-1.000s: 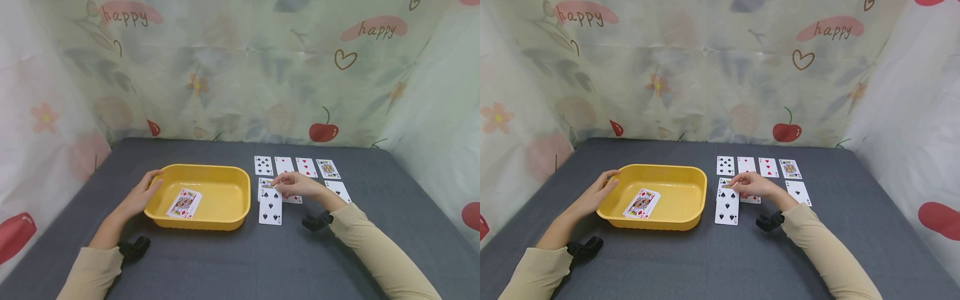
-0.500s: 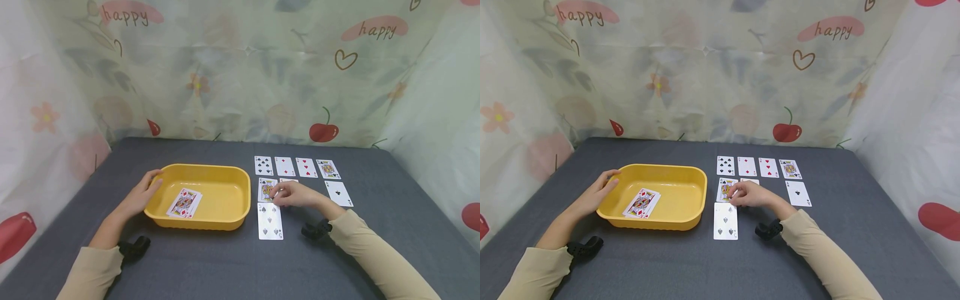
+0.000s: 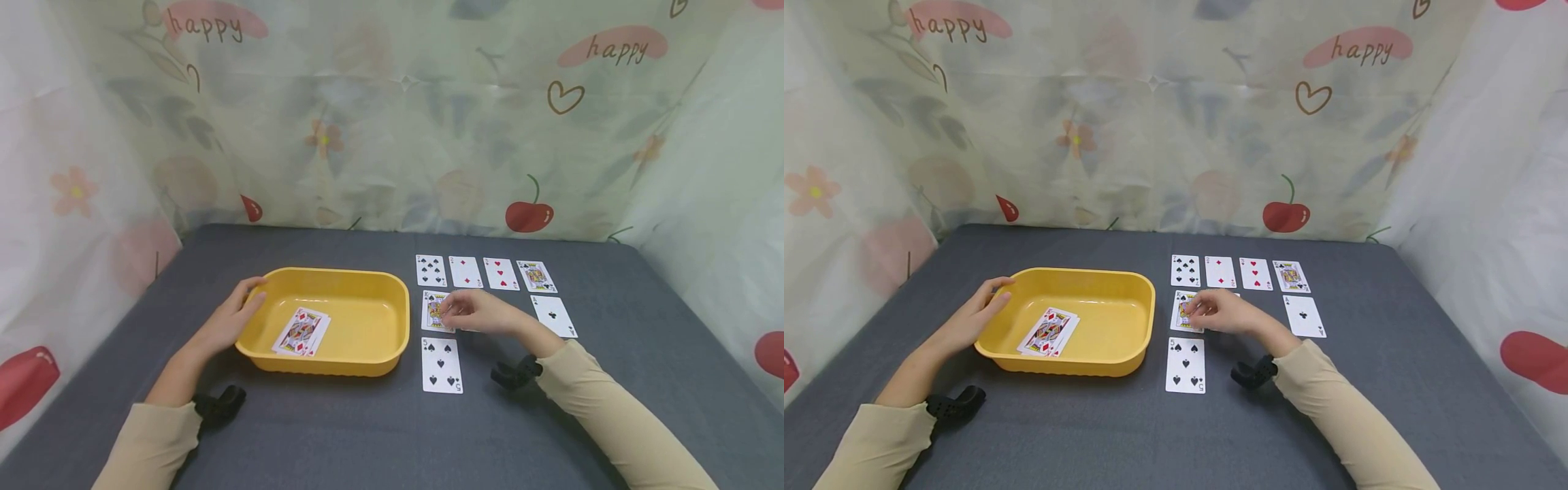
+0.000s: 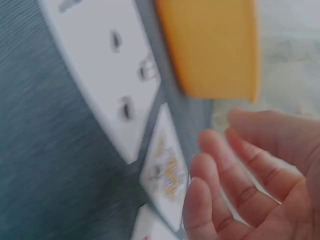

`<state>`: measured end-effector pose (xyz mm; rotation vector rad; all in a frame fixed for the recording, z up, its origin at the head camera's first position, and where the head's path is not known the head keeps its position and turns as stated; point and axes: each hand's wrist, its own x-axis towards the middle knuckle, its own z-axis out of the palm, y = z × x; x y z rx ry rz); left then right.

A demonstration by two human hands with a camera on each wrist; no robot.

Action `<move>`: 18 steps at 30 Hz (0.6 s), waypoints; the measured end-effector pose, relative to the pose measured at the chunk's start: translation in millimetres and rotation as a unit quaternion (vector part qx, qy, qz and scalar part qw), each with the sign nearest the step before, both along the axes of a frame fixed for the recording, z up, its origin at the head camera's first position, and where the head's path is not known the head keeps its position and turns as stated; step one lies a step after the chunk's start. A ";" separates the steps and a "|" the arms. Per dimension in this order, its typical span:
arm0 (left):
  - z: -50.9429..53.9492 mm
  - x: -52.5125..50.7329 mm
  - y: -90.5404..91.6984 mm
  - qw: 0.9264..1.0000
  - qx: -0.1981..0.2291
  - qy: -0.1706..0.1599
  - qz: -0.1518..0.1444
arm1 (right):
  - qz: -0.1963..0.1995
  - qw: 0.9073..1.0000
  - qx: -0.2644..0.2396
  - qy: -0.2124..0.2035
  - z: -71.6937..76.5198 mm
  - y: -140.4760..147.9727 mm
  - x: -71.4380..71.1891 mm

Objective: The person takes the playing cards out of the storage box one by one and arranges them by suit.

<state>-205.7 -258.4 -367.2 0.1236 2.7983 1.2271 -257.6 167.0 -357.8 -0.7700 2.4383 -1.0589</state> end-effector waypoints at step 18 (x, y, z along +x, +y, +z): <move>-0.6 -0.8 -1.5 1.000 0.000 0.002 -0.002 | 0.037 0.996 -0.056 -0.058 55.6 -78.1 -8.2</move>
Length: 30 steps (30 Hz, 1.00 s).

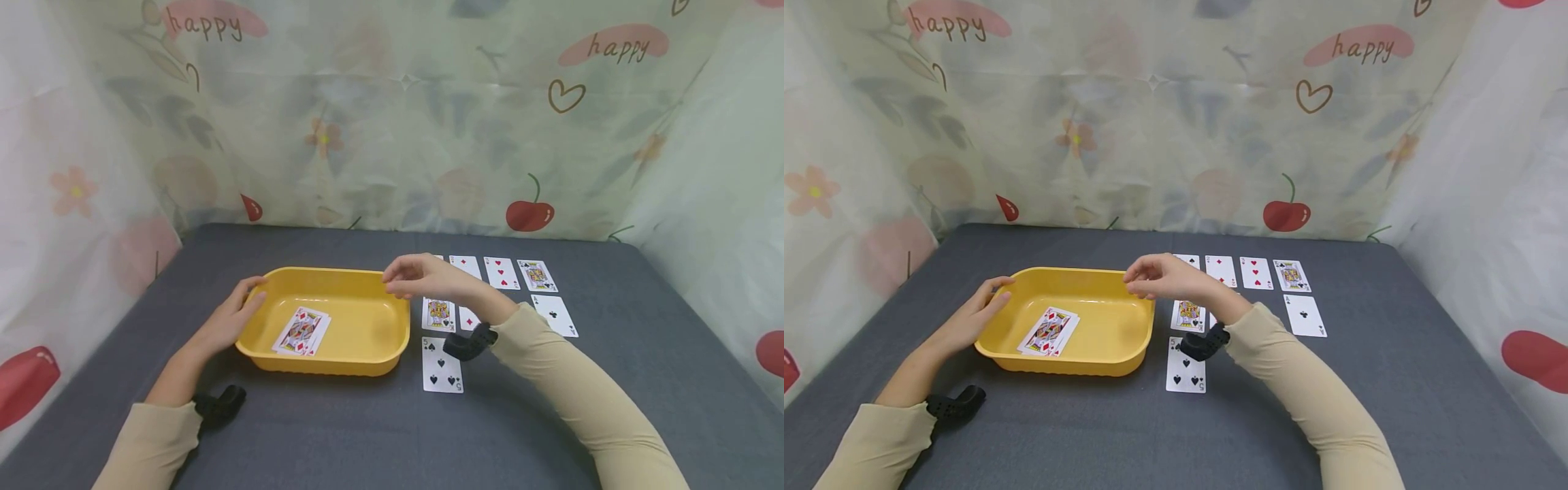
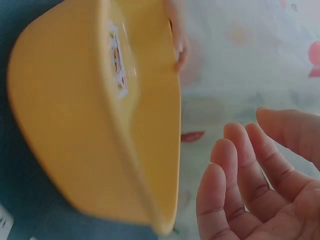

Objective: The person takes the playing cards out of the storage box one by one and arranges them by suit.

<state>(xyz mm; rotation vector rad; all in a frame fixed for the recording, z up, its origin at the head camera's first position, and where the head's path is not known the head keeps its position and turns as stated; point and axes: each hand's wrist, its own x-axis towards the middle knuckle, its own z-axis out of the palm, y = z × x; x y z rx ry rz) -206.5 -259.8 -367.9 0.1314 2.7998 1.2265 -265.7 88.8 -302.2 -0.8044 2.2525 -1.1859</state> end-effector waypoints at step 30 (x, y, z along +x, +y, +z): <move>-2.2 -1.1 -1.8 1.000 -0.005 0.000 -0.002 | 0.044 0.998 0.037 0.003 -35.6 -121.6 -23.1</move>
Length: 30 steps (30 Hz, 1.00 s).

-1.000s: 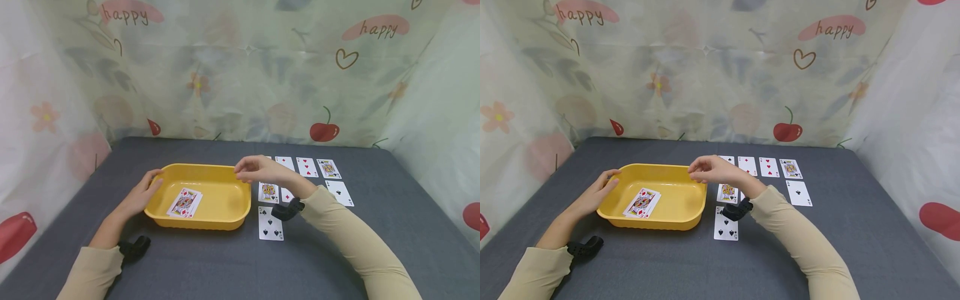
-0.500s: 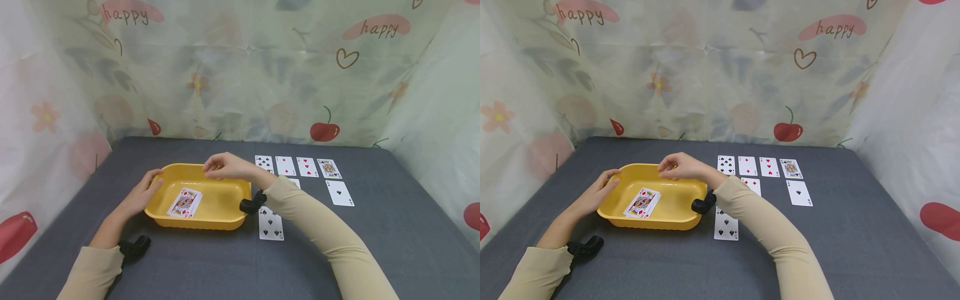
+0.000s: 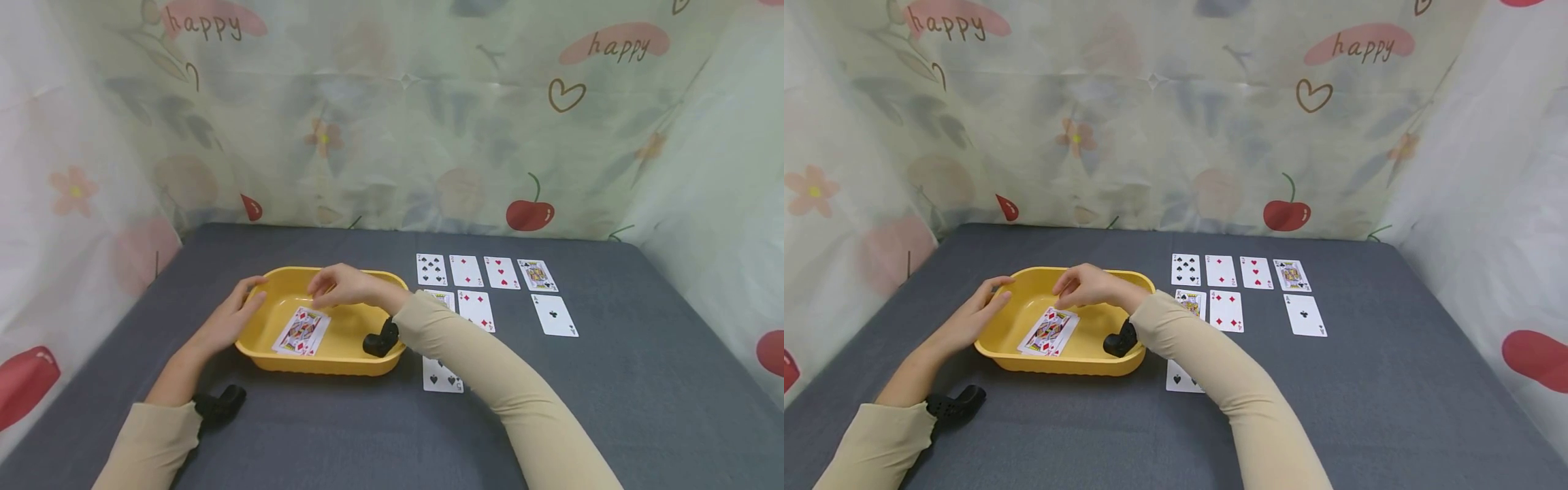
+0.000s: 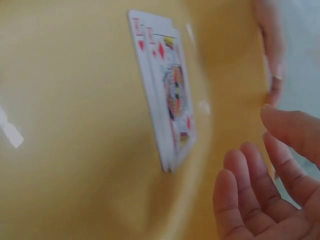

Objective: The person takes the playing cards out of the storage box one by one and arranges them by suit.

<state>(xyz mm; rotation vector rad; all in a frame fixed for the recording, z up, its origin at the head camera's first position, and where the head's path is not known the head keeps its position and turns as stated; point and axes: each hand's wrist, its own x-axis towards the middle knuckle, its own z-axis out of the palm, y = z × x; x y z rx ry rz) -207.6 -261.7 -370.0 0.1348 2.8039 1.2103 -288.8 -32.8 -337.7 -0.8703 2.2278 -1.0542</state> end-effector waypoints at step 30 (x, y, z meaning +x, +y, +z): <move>1.4 0.7 2.8 1.000 0.002 -0.003 0.004 | 0.023 0.979 0.154 0.134 -21.7 -25.6 4.0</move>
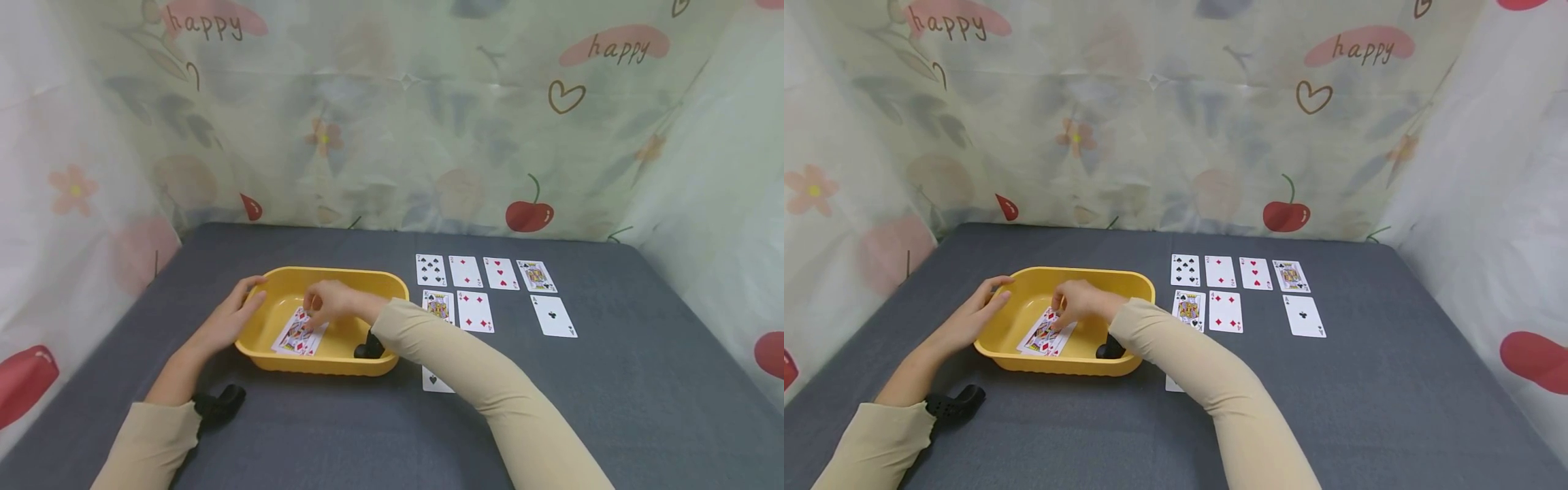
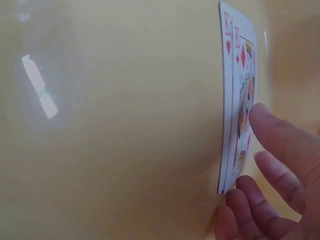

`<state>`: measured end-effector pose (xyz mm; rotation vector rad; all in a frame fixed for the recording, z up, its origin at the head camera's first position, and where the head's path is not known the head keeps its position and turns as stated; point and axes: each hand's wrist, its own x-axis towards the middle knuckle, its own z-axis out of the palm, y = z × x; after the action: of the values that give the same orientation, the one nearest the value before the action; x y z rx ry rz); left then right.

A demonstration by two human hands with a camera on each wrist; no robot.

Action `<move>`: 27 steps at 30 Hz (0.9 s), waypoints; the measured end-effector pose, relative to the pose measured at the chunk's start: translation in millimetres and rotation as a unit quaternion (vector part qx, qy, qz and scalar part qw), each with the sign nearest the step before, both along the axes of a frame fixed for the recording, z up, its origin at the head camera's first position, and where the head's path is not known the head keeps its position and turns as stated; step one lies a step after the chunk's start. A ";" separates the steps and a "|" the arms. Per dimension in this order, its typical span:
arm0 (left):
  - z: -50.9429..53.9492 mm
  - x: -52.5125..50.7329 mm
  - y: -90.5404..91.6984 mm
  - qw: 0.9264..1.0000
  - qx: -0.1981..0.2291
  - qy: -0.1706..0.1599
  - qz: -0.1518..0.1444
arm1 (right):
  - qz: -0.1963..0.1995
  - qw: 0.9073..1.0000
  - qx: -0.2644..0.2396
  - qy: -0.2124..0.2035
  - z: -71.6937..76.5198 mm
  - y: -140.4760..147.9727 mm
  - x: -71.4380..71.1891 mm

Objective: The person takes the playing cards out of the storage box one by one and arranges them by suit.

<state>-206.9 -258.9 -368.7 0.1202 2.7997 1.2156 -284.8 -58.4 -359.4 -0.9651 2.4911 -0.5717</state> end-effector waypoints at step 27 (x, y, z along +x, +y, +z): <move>0.8 -0.6 -0.1 1.000 0.001 -0.005 0.001 | 0.032 0.997 -0.047 -0.057 10.3 7.2 1.1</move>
<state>-207.5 -259.0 -367.9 0.1118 2.7896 1.2170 -283.7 -51.2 -349.1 -1.0145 2.3416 -0.7078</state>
